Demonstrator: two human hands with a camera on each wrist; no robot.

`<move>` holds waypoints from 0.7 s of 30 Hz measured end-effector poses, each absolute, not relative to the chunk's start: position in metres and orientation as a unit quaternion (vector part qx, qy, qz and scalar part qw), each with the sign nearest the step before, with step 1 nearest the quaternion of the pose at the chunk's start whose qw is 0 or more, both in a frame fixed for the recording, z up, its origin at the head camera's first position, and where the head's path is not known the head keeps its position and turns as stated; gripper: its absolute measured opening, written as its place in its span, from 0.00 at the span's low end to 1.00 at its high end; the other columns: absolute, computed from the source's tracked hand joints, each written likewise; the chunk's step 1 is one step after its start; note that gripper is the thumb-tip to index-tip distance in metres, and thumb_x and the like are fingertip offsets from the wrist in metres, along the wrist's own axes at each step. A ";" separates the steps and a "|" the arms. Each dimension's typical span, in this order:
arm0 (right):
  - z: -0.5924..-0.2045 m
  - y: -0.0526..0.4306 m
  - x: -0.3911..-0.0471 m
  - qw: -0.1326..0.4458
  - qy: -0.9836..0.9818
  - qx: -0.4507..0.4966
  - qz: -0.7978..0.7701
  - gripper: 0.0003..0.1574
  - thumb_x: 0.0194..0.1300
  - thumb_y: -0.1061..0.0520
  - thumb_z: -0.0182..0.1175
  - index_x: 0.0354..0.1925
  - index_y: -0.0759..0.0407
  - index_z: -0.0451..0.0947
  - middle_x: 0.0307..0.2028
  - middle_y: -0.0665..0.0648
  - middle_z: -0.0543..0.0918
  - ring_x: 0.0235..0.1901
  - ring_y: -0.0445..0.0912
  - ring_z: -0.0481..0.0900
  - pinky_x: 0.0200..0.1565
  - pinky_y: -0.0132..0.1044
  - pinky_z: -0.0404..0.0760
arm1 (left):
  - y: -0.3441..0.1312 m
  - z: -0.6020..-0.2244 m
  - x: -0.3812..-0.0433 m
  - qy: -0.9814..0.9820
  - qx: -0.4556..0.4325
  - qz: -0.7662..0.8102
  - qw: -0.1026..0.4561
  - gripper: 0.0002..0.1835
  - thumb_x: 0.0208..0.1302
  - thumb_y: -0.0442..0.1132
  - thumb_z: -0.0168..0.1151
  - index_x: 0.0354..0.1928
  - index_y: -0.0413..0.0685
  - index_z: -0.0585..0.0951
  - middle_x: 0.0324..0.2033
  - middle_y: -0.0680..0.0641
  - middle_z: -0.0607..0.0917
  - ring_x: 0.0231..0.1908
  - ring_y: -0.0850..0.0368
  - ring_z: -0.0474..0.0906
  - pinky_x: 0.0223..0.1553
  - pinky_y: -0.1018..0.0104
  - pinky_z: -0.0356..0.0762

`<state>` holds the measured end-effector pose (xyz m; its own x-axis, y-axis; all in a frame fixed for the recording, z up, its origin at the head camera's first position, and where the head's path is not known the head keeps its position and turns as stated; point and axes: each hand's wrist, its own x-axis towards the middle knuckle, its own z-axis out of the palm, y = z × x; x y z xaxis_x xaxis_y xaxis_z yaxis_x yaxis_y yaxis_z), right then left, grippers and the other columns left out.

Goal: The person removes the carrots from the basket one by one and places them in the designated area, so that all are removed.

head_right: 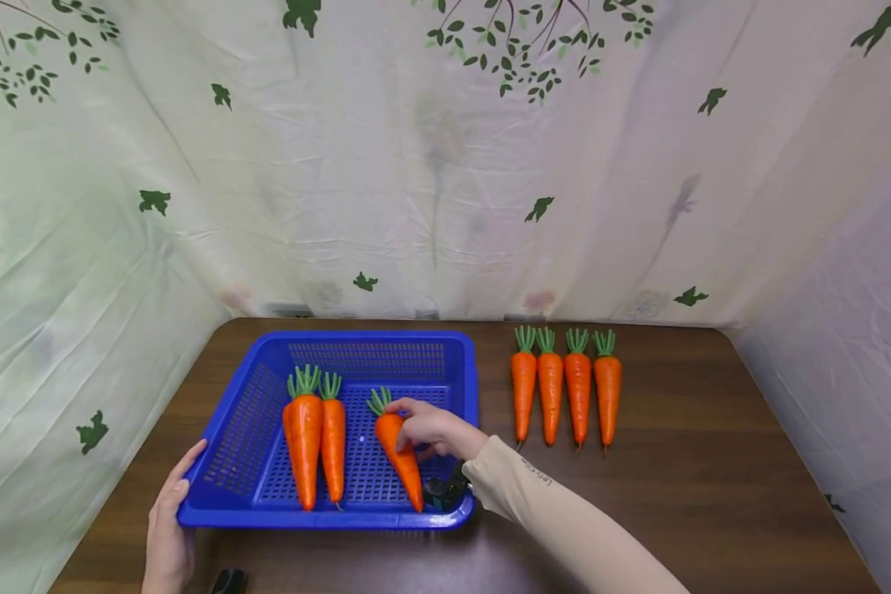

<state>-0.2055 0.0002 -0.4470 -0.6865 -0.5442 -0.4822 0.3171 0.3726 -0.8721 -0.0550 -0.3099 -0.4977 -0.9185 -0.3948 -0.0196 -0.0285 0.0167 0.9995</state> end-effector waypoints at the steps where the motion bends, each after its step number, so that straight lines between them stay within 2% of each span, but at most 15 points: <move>1: -0.447 0.000 -0.205 0.389 0.731 -0.080 -0.554 0.43 0.47 0.78 0.55 0.64 0.60 0.67 0.57 0.65 0.68 0.43 0.55 0.71 0.42 0.57 0.76 | -0.310 -0.498 -0.055 -0.700 0.151 -0.685 0.134 0.26 0.76 0.49 0.34 0.71 0.53 0.64 0.69 0.50 0.62 0.62 0.56 0.59 0.51 0.74 0.61; 9: -0.447 0.000 -0.205 0.405 0.732 -0.095 -0.540 0.44 0.50 0.76 0.55 0.66 0.56 0.66 0.61 0.64 0.64 0.47 0.57 0.70 0.44 0.60 0.75 | -0.310 -0.498 -0.055 -0.703 0.154 -0.683 0.130 0.26 0.76 0.50 0.34 0.71 0.53 0.63 0.69 0.51 0.62 0.63 0.57 0.58 0.51 0.76 0.62; 15: -0.447 -0.001 -0.205 0.414 0.733 -0.100 -0.530 0.44 0.51 0.75 0.55 0.67 0.54 0.66 0.60 0.62 0.63 0.50 0.58 0.68 0.44 0.59 0.75 | -0.310 -0.498 -0.055 -0.705 0.155 -0.680 0.127 0.26 0.76 0.50 0.34 0.71 0.54 0.63 0.69 0.50 0.61 0.64 0.56 0.57 0.50 0.76 0.62; 21: -0.446 0.000 -0.206 0.411 0.730 -0.107 -0.535 0.46 0.50 0.76 0.55 0.67 0.55 0.65 0.62 0.62 0.63 0.50 0.57 0.69 0.44 0.59 0.75 | -0.311 -0.497 -0.056 -0.710 0.162 -0.676 0.117 0.26 0.76 0.51 0.34 0.72 0.57 0.63 0.70 0.50 0.59 0.65 0.54 0.55 0.50 0.77 0.62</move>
<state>-0.2056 0.0000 -0.4462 -0.6399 -0.5955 -0.4857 0.2837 0.4044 -0.8695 -0.0556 -0.3105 -0.4966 -0.9199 -0.3883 -0.0538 -0.0728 0.0343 0.9968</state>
